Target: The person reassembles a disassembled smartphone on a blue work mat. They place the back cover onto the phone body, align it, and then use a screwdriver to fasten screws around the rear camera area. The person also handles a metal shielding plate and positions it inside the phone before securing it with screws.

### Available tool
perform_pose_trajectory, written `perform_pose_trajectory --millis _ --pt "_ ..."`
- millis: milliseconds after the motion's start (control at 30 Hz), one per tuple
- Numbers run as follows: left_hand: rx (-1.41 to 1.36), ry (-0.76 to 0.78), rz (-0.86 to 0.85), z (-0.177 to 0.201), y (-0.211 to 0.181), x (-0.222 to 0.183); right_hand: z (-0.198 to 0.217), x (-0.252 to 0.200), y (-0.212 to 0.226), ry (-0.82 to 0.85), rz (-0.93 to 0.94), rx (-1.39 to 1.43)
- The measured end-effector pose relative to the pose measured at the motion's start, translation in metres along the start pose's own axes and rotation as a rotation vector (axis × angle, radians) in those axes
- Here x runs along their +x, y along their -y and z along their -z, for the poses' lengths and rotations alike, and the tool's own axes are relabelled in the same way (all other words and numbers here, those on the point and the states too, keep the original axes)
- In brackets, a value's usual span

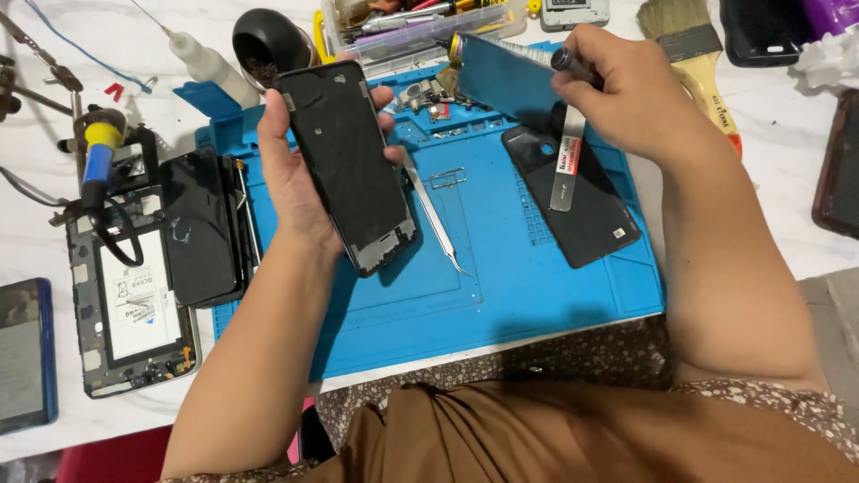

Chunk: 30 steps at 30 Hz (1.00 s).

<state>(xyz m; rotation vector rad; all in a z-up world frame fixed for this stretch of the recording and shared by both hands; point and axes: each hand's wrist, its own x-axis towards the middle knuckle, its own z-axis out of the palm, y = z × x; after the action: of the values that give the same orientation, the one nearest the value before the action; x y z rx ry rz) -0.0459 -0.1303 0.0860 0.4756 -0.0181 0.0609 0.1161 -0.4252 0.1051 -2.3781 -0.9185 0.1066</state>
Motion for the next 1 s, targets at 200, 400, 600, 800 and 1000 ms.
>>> perform_pose_trajectory --millis 200,400,600,800,1000 --pt "0.038 -0.08 -0.137 -0.008 0.0 -0.004 -0.006 0.0 0.012 0.053 -0.043 0.133" --pt "0.392 -0.031 -0.089 -0.001 0.002 -0.003 -0.026 -0.004 0.033 0.02 0.161 0.202" --pt "0.732 -0.117 -0.229 -0.015 0.0 -0.012 -0.015 -0.008 0.054 0.336 0.25 0.48" --pt "0.494 -0.034 -0.357 0.006 -0.02 -0.007 -0.012 -0.007 0.045 0.154 0.237 0.457" --pt "0.401 -0.157 -0.3 0.014 -0.021 -0.001 -0.015 -0.005 0.029 -0.055 0.145 0.916"
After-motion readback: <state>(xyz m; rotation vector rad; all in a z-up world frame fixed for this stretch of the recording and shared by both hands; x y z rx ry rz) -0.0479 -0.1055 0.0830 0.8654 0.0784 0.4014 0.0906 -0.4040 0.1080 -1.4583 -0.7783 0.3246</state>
